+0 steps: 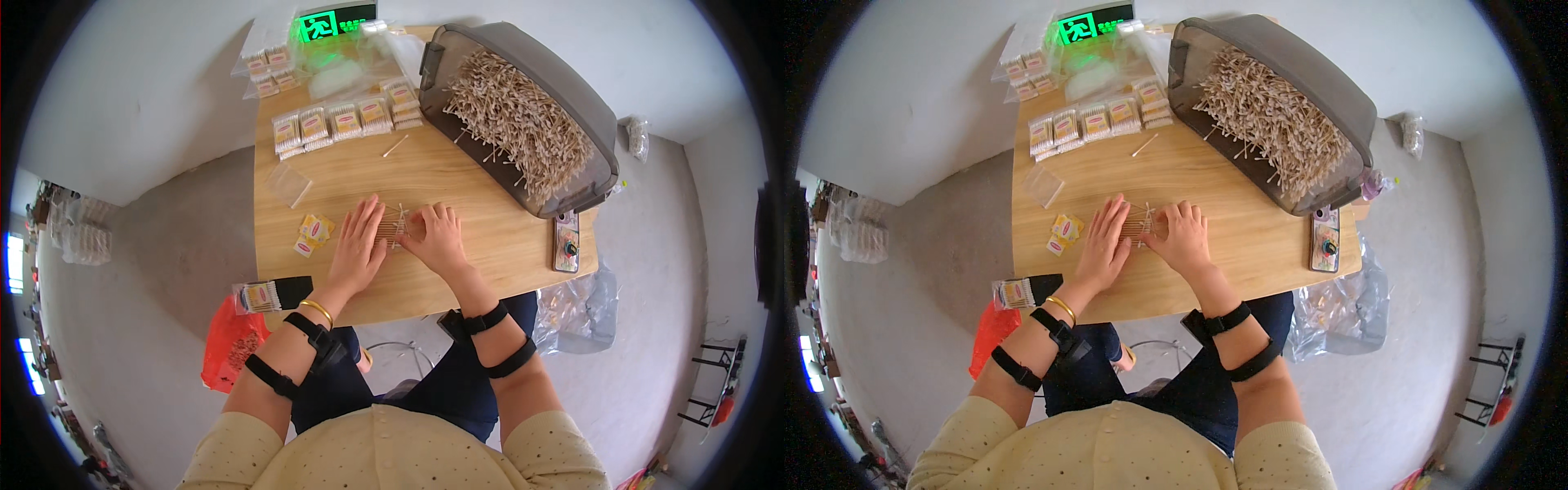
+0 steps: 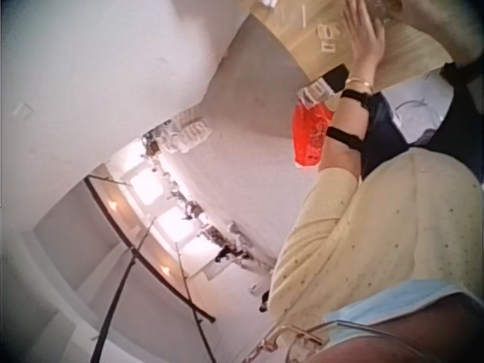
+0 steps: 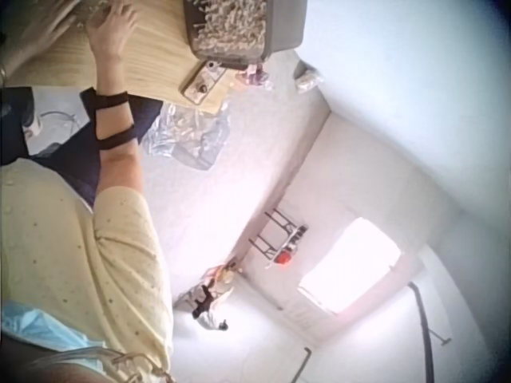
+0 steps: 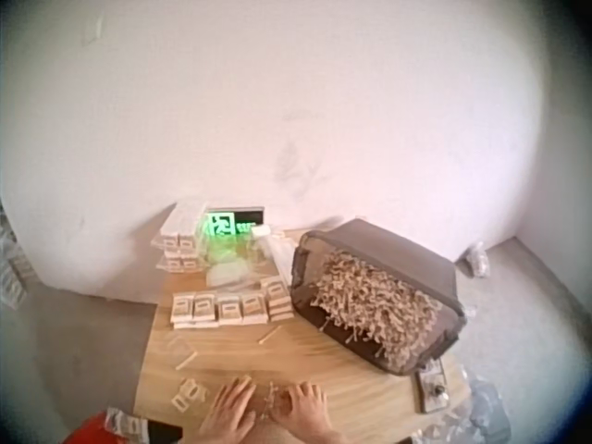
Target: Manually counts and packages groups of ten cotton swabs into small plastic bags.
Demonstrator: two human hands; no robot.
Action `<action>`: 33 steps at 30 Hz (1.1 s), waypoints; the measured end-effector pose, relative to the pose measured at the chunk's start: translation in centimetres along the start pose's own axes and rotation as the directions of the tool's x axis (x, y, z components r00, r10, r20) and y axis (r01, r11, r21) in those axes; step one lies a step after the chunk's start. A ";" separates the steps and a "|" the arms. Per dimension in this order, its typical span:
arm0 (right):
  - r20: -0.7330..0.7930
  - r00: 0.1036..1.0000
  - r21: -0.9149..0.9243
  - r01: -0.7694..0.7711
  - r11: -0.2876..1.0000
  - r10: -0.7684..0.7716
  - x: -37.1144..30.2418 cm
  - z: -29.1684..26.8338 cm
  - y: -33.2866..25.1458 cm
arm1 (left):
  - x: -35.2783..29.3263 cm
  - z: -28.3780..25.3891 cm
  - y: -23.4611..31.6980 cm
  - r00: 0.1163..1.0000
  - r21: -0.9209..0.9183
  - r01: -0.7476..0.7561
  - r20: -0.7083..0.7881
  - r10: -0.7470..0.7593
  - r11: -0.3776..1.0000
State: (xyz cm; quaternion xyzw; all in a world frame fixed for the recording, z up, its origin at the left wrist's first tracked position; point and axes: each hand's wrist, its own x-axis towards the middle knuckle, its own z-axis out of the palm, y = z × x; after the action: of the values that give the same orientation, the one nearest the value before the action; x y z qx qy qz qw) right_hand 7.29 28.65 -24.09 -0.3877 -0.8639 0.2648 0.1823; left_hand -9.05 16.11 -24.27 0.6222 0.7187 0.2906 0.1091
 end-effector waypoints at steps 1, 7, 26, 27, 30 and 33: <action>-0.004 1.000 0.001 -0.003 1.000 0.003 -0.1 0.0 -0.2 | 0.6 -0.1 -0.1 0.998 0.072 -0.041 0.042 0.038 0.997; -0.038 0.990 -0.023 -0.135 0.991 0.134 0.7 1.2 -1.1 | 2.1 0.4 -1.1 0.976 0.326 -0.140 0.204 0.075 0.935; -0.037 0.955 -0.034 -0.295 0.955 0.294 0.1 -1.2 2.1 | 2.1 0.8 -0.8 0.973 0.386 -0.133 0.227 0.045 0.913; -0.048 0.945 -0.002 -0.323 0.946 0.323 0.2 -1.1 2.6 | 2.1 0.9 -0.7 0.972 0.386 -0.135 0.229 0.047 0.913; -0.234 0.937 0.006 -0.267 0.964 0.261 0.6 -0.7 1.9 | 1.7 0.9 -0.9 0.976 0.403 -0.136 0.213 0.052 0.905; -0.249 0.968 -0.078 -0.065 0.995 0.043 0.9 0.7 1.0 | 1.7 0.9 -0.7 0.977 0.376 -0.132 0.208 0.056 0.917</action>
State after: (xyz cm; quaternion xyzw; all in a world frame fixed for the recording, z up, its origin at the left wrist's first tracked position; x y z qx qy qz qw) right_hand 6.89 29.70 -25.13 -0.4485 -0.8342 0.1820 0.2642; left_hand -9.46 17.93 -25.05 0.6905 0.7171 0.0861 0.0387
